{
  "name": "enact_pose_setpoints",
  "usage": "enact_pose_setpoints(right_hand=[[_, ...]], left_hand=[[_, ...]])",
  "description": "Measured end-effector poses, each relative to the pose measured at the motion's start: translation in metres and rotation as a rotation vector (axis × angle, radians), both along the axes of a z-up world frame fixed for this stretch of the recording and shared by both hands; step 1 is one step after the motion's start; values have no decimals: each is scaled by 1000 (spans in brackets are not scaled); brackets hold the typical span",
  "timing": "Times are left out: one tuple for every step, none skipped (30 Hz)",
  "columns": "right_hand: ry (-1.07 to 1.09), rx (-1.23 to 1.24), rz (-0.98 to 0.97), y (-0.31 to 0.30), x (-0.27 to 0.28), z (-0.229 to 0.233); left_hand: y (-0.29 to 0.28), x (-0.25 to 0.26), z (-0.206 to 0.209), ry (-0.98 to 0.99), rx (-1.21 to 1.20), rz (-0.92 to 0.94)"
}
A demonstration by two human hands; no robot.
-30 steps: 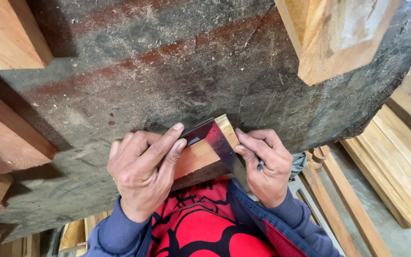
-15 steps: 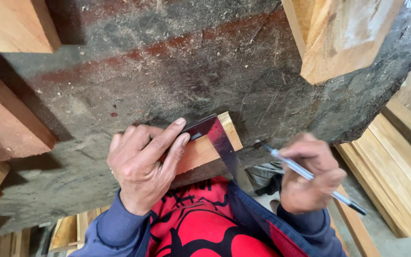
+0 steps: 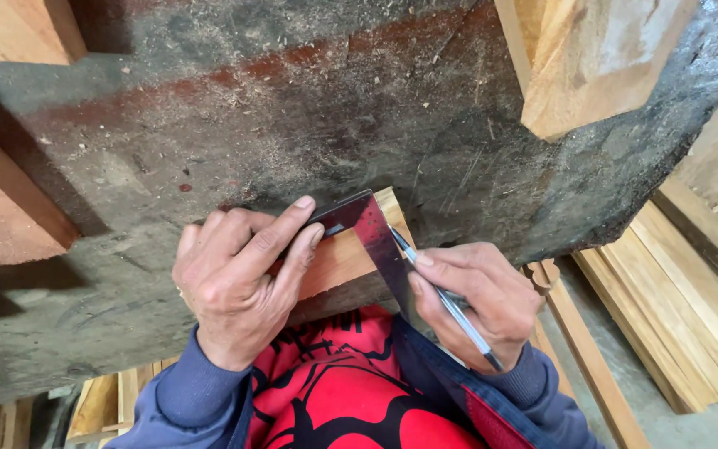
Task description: Measuring and marking wooden blocks using a try square and a pen on a workbench
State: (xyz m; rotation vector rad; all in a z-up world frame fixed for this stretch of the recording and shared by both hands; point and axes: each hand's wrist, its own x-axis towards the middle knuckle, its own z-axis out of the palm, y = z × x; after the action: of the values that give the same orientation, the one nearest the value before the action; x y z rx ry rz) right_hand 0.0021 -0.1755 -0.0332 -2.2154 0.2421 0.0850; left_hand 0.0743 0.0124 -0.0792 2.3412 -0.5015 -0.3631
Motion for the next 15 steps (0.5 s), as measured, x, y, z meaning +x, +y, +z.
enact_pose_setpoints(right_hand=[[2,0,-2,-1,-3,-1],[-21,12,-31,-1,-5,-2],[-45,21,-61,-2,-8,-3],[-44,18,-64,-3,-11,-3],[-31,-7,-58,-5,-13,-3],[-17,-32,-52,-6,-16,-4],[-14,-34,-55,-6,-17,-4],[-14,-45,-39,-7,-19,-5],[-12,-56,-23,-8,-21,-6],[-7,-59,-24,-8,-22,-6],[-2,-70,-18,-8,-23,-6],[4,-82,-12,-8,-24,-6],[4,-83,-14,-8,-25,-7],[11,-94,-3,-8,-26,-7],[17,-103,10,-9,-27,-8]], left_hand=[[0,0,0,2,0,-2],[0,0,0,0,-3,3],[-1,-1,0,-2,-9,8],[-1,-1,-1,-2,-12,5],[0,-1,-1,3,-12,3],[0,-2,-1,8,-12,2],[0,-2,-1,12,-14,-1],[0,-2,-1,8,-15,-1],[-1,-3,-1,7,-16,1],[-1,-4,-1,12,-18,-1],[-1,-4,-1,11,-17,-1],[-1,-4,-1,11,-16,0],[-1,-5,-2,11,-17,-2],[0,-5,-2,9,-14,-7],[0,-6,-2,6,-10,-10]])
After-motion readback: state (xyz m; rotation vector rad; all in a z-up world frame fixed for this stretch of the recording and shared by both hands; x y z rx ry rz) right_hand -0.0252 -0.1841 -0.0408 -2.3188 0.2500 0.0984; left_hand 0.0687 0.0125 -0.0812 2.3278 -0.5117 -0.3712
